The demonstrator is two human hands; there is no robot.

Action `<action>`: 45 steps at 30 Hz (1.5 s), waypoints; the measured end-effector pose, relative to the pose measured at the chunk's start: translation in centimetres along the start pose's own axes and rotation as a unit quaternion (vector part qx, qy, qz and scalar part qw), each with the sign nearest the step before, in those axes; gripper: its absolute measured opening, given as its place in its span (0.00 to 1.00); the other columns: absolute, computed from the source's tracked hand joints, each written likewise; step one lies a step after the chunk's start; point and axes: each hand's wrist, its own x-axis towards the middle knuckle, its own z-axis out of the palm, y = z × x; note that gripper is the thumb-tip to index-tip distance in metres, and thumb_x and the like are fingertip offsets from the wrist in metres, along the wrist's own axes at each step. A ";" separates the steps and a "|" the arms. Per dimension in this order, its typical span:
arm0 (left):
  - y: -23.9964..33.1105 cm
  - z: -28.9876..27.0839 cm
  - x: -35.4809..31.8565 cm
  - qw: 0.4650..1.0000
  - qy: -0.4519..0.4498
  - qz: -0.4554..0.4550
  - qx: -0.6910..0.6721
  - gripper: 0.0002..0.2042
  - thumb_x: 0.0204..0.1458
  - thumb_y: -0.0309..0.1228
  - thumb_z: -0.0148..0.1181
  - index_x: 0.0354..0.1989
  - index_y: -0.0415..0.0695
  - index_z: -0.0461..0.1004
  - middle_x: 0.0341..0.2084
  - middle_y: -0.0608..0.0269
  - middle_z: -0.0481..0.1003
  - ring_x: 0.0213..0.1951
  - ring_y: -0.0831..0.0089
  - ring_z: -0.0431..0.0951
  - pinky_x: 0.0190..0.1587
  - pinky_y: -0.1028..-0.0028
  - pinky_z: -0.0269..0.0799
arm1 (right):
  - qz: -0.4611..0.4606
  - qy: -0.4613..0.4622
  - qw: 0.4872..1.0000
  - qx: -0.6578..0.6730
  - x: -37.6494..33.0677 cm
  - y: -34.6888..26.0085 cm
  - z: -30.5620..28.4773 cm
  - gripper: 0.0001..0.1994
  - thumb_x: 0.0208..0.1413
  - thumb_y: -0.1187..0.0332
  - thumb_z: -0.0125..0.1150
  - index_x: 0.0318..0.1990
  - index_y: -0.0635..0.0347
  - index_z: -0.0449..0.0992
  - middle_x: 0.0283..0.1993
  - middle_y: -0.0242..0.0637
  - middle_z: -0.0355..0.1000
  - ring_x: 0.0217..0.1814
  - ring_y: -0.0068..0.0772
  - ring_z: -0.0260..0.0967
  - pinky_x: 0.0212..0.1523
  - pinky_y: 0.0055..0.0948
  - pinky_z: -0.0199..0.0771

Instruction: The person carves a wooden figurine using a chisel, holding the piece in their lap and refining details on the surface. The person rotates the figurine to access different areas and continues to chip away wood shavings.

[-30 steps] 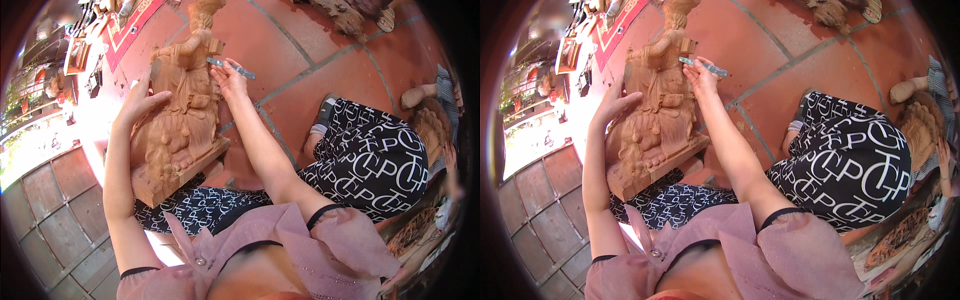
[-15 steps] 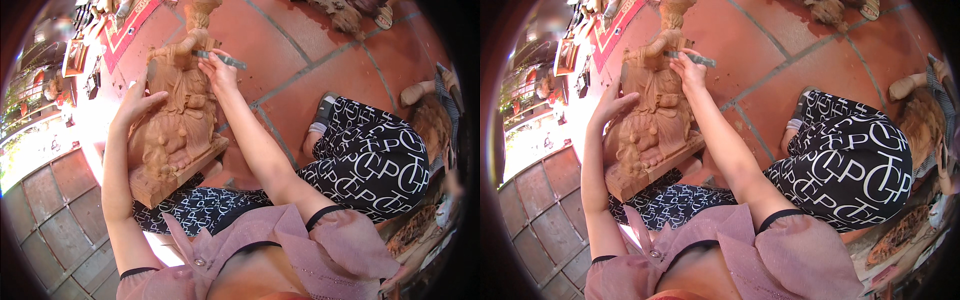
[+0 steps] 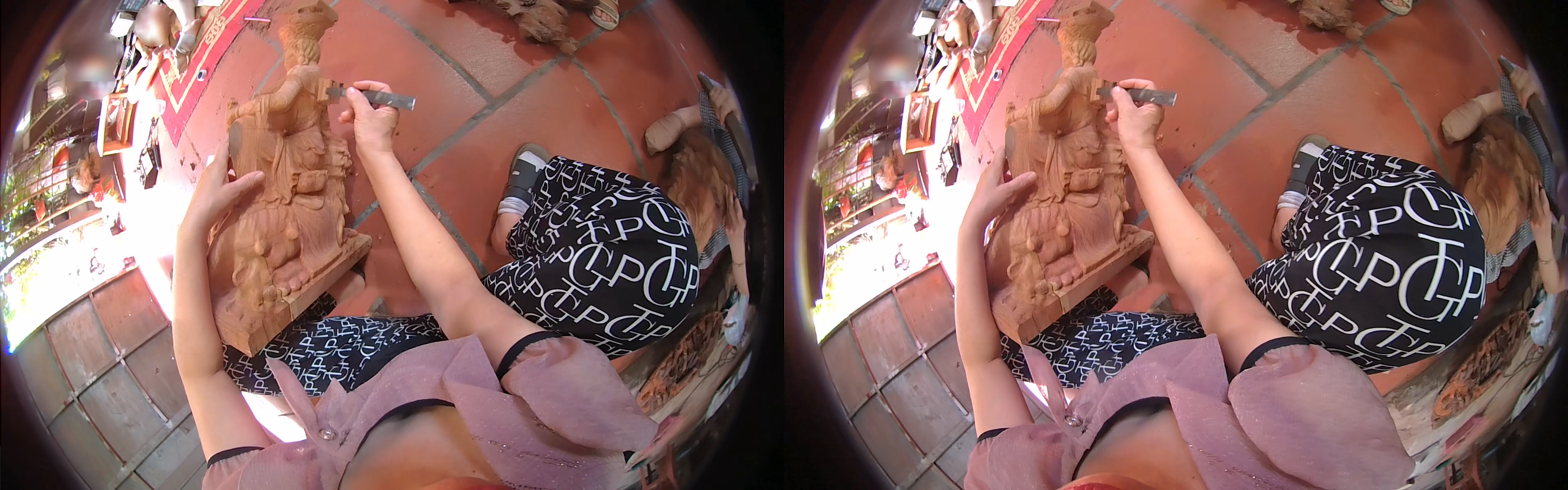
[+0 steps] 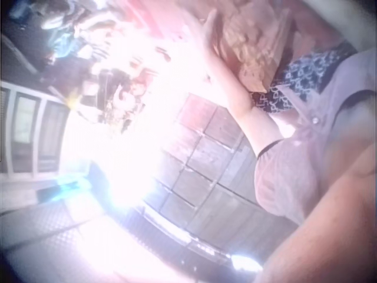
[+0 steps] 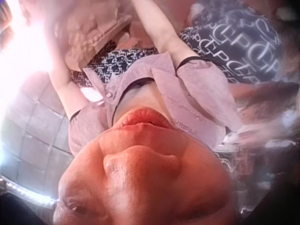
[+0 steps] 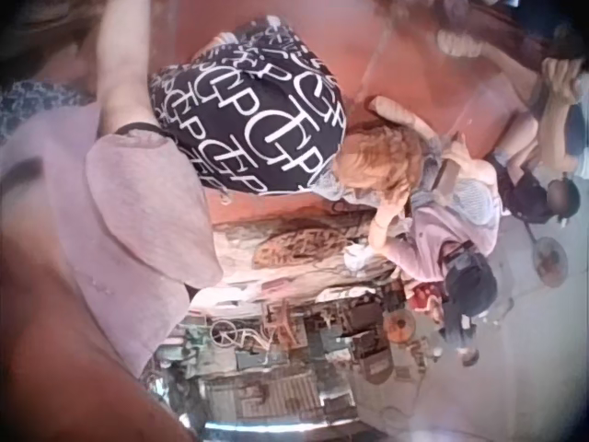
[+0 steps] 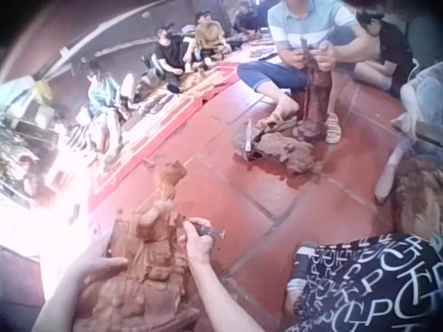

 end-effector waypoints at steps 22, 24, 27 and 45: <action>0.1 0.0 -0.1 1.000 0.003 0.012 0.004 0.27 0.48 0.32 0.63 0.55 0.37 0.60 0.36 0.52 0.75 0.31 0.70 0.78 0.33 0.71 0.74 | 0.169 -0.037 0.973 0.150 2.6 2.0 -0.2 0.10 0.52 0.80 0.55 0.39 0.63 0.62 0.32 0.45 0.72 0.28 0.38 0.76 0.30 0.36 0.82; 0.3 0.1 -0.3 1.000 0.006 0.015 0.011 0.27 0.48 0.32 0.63 0.54 0.36 0.60 0.36 0.52 0.75 0.32 0.70 0.78 0.33 0.72 0.74 | 0.159 -0.030 0.983 0.091 3.0 1.7 -0.5 0.10 0.52 0.80 0.55 0.39 0.62 0.62 0.32 0.45 0.72 0.28 0.39 0.76 0.30 0.37 0.82; 0.3 0.0 -0.2 1.000 0.001 0.012 0.003 0.26 0.48 0.31 0.63 0.54 0.37 0.60 0.36 0.52 0.75 0.33 0.70 0.78 0.33 0.72 0.74 | 0.160 -0.080 0.964 0.199 3.2 1.0 0.1 0.10 0.52 0.80 0.56 0.39 0.62 0.62 0.32 0.45 0.72 0.28 0.40 0.76 0.29 0.37 0.82; 0.7 0.0 -0.2 1.000 -0.003 -0.003 0.002 0.29 0.48 0.31 0.63 0.58 0.38 0.58 0.37 0.54 0.75 0.33 0.72 0.78 0.33 0.73 0.74 | 0.196 -0.043 0.976 0.081 5.2 1.1 -0.3 0.10 0.51 0.78 0.60 0.39 0.61 0.67 0.31 0.40 0.73 0.26 0.30 0.75 0.27 0.29 0.80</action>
